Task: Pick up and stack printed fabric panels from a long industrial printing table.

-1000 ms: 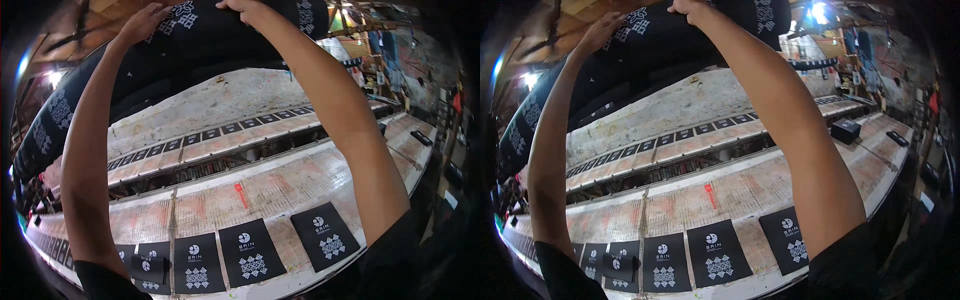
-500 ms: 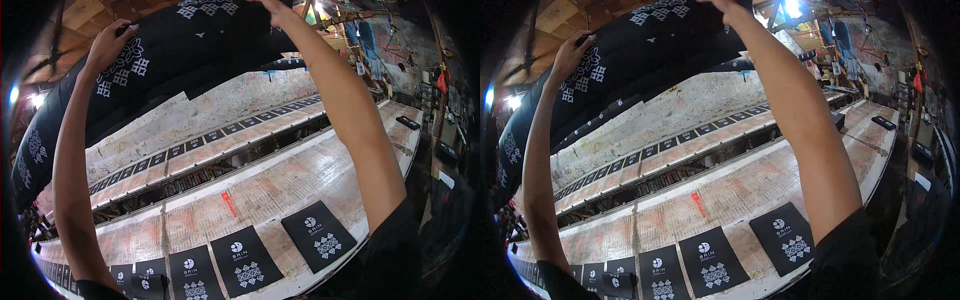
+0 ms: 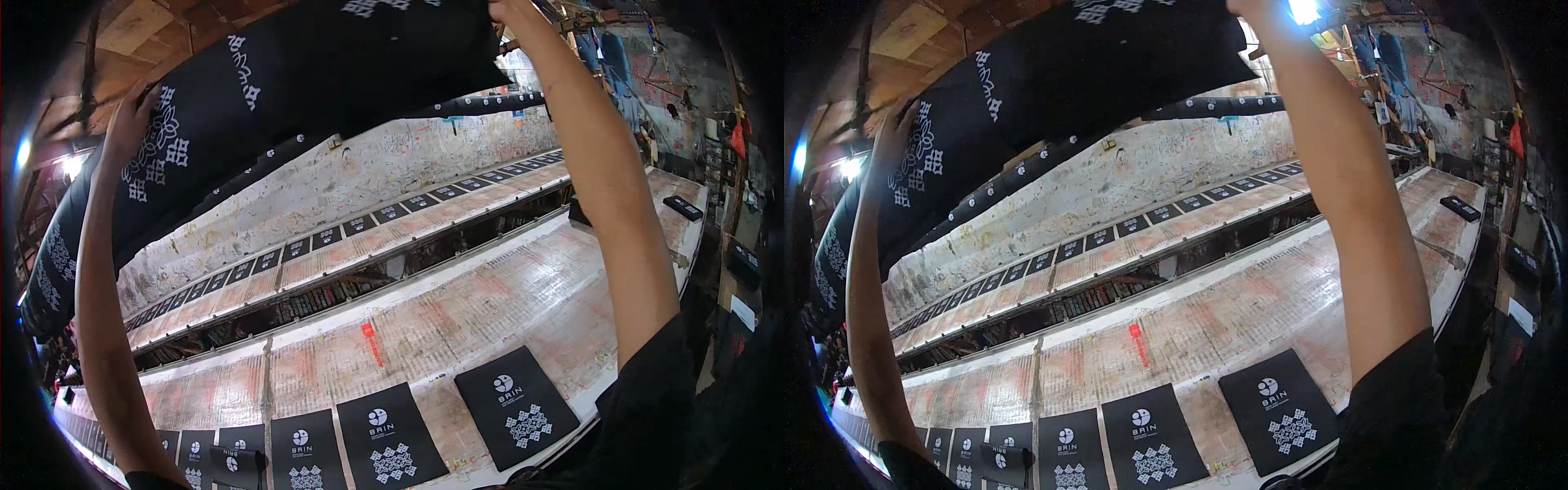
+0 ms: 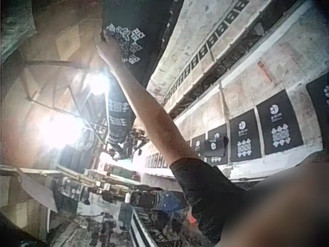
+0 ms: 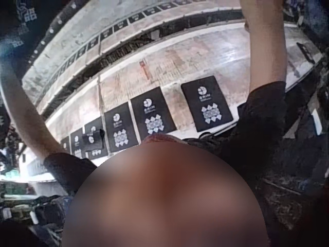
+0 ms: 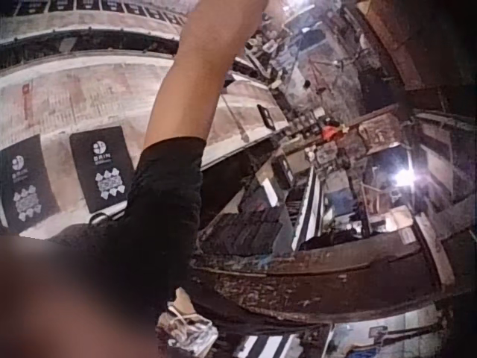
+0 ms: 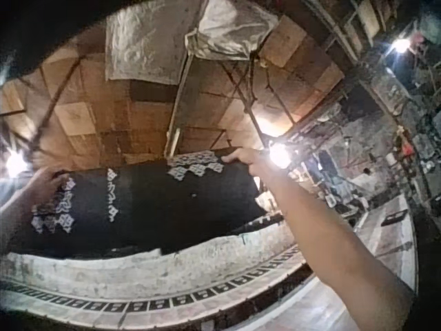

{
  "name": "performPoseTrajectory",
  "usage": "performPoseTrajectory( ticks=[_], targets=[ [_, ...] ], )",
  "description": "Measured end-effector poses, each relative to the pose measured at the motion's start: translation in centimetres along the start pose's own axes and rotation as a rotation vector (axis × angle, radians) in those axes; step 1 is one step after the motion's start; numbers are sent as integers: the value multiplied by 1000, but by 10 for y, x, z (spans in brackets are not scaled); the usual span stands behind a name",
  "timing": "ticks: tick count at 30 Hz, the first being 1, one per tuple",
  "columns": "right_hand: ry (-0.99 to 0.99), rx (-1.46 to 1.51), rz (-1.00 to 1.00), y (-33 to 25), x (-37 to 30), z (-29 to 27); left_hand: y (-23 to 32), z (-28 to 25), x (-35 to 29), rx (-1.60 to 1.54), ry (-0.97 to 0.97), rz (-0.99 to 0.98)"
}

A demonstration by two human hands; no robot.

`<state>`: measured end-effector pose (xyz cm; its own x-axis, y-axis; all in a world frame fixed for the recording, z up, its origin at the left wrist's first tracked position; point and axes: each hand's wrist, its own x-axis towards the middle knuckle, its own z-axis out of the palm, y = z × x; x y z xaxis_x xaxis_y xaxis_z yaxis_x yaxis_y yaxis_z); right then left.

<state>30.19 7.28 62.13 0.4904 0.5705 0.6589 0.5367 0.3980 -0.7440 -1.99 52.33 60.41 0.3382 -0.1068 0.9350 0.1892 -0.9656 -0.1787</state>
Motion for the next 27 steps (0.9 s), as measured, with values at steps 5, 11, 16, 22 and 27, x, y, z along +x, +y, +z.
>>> performPoseTrajectory(
  ticks=[5, 11, 16, 22, 27],
  targets=[
    [523, -407, 102, -26, -74, 46, -7, -6, -3, 125, 21, 74],
    [107, 100, 10, -6, 30, -40, -5, -5, -10, 3, 10, 0],
    [-157, 231, 49, 27, 98, -91, -17, 15, 10, 54, 104, 44],
    [38, -85, -30, -20, -68, 14, -29, 31, -28, 322, 166, -6],
    [381, -311, -533, -3, -137, -223, -20, 27, 4, 322, 237, 96]
  ],
)
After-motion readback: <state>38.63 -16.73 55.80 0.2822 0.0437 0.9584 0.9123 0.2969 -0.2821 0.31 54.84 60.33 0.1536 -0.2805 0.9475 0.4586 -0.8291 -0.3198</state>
